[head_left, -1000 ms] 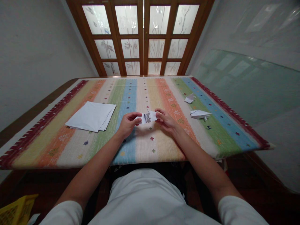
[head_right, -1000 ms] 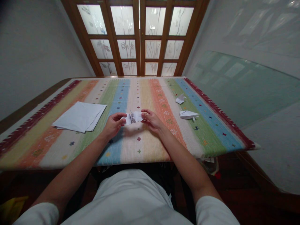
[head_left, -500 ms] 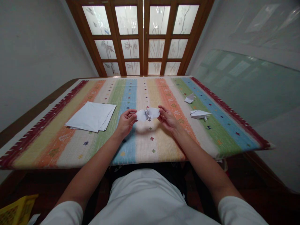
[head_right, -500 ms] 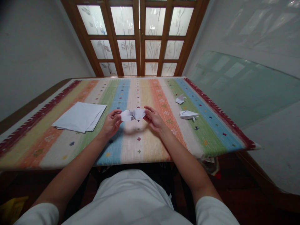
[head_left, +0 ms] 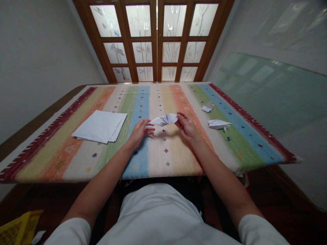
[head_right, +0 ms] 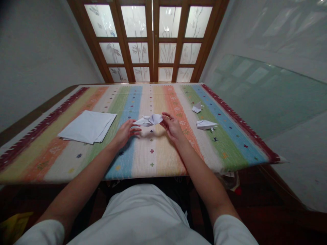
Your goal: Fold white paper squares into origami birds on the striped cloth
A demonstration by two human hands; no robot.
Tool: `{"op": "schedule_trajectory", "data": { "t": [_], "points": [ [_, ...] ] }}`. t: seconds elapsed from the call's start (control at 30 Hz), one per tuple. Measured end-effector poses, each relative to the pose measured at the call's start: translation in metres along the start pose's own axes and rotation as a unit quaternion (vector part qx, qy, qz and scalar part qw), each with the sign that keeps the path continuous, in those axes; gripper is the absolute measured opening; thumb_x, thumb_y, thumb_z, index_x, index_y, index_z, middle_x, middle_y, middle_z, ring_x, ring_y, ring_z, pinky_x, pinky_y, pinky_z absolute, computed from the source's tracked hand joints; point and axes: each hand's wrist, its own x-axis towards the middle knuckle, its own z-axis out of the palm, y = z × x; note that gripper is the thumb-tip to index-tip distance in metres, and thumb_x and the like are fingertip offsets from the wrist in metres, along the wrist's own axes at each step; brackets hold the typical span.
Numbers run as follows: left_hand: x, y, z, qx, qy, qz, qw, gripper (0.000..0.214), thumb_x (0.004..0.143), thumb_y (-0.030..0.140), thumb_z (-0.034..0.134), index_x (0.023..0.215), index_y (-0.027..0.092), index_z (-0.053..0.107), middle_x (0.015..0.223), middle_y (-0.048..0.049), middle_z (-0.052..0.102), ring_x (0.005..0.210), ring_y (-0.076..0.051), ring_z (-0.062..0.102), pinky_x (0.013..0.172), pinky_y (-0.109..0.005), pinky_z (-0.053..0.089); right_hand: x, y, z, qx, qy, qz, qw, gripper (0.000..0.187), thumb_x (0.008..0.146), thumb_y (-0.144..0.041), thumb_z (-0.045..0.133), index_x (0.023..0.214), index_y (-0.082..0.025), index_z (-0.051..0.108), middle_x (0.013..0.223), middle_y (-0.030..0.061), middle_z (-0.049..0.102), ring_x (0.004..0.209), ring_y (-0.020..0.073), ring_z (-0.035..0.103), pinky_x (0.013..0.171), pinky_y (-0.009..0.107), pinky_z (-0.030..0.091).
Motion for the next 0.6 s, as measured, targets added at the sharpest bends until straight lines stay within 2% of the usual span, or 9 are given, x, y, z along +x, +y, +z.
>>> {"op": "schedule_trajectory", "data": {
  "t": [0.07, 0.1, 0.2, 0.3, 0.43, 0.5, 0.6],
  "points": [
    [0.001, -0.005, 0.002, 0.118, -0.029, -0.013, 0.992, 0.033, 0.099, 0.049, 0.067, 0.09, 0.017, 0.069, 0.089, -0.008, 0.074, 0.072, -0.018, 0.07, 0.071, -0.031, 0.057, 0.001, -0.003, -0.002, -0.023, 0.025, -0.006, 0.999, 0.048, 0.064, -0.049, 0.097, 0.098, -0.029, 0.071, 0.092, -0.0016, 0.074, 0.092, 0.0177, 0.071, 0.079, 0.029, 0.061],
    [0.001, -0.007, 0.003, 0.187, -0.05, 0.002, 0.981, 0.03, 0.098, 0.045, 0.067, 0.086, 0.017, 0.07, 0.085, -0.0073, 0.073, 0.072, -0.018, 0.068, 0.073, -0.032, 0.056, 0.001, -0.005, -0.003, -0.036, 0.034, -0.001, 0.999, 0.047, 0.064, -0.049, 0.097, 0.097, -0.029, 0.071, 0.091, -0.0014, 0.074, 0.089, 0.0173, 0.07, 0.075, 0.028, 0.061],
    [-0.003, -0.009, 0.004, 0.364, -0.121, 0.09, 0.919, 0.017, 0.091, 0.034, 0.07, 0.087, 0.019, 0.076, 0.09, -0.007, 0.071, 0.082, -0.021, 0.066, 0.087, -0.037, 0.055, 0.0, -0.014, -0.004, -0.075, 0.041, 0.021, 0.996, 0.043, 0.062, -0.045, 0.096, 0.092, -0.027, 0.073, 0.085, -0.0013, 0.071, 0.077, 0.0148, 0.064, 0.062, 0.024, 0.055],
    [-0.011, -0.006, 0.004, 0.449, -0.18, 0.142, 0.864, 0.021, 0.09, 0.036, 0.071, 0.101, 0.02, 0.08, 0.107, -0.0097, 0.068, 0.096, -0.024, 0.066, 0.1, -0.044, 0.054, -0.003, -0.031, -0.007, -0.117, 0.034, 0.003, 0.992, 0.039, 0.06, -0.042, 0.095, 0.089, -0.024, 0.076, 0.079, -0.001, 0.068, 0.069, 0.0122, 0.059, 0.056, 0.022, 0.05],
    [-0.024, -0.005, 0.008, 0.513, -0.244, 0.173, 0.804, 0.066, 0.08, 0.059, 0.086, 0.136, 0.025, 0.074, 0.136, -0.0153, 0.062, 0.129, -0.035, 0.059, 0.118, -0.054, 0.045, -0.009, -0.063, -0.022, -0.181, 0.009, -0.05, 0.982, 0.034, 0.063, -0.04, 0.095, 0.086, -0.023, 0.078, 0.081, 0.0019, 0.072, 0.067, 0.0135, 0.06, 0.059, 0.027, 0.054],
    [-0.03, -0.008, 0.012, 0.562, -0.241, 0.175, 0.772, 0.081, 0.081, 0.07, 0.083, 0.148, 0.027, 0.067, 0.155, -0.0186, 0.054, 0.147, -0.042, 0.047, 0.126, -0.061, 0.035, -0.008, -0.078, -0.037, -0.21, 0.025, -0.074, 0.975, 0.031, 0.064, -0.039, 0.094, 0.084, -0.023, 0.078, 0.082, 0.0029, 0.074, 0.067, 0.0141, 0.062, 0.063, 0.03, 0.058],
    [-0.035, -0.014, 0.02, 0.633, -0.213, 0.155, 0.728, 0.086, 0.093, 0.074, 0.068, 0.165, 0.029, 0.051, 0.177, -0.0181, 0.034, 0.166, -0.046, 0.021, 0.132, -0.07, 0.013, -0.002, -0.09, -0.066, -0.25, 0.093, -0.08, 0.96, 0.02, 0.069, -0.031, 0.09, 0.081, -0.022, 0.077, 0.08, 0.0025, 0.073, 0.064, 0.0134, 0.063, 0.068, 0.032, 0.061]
  ]
}}
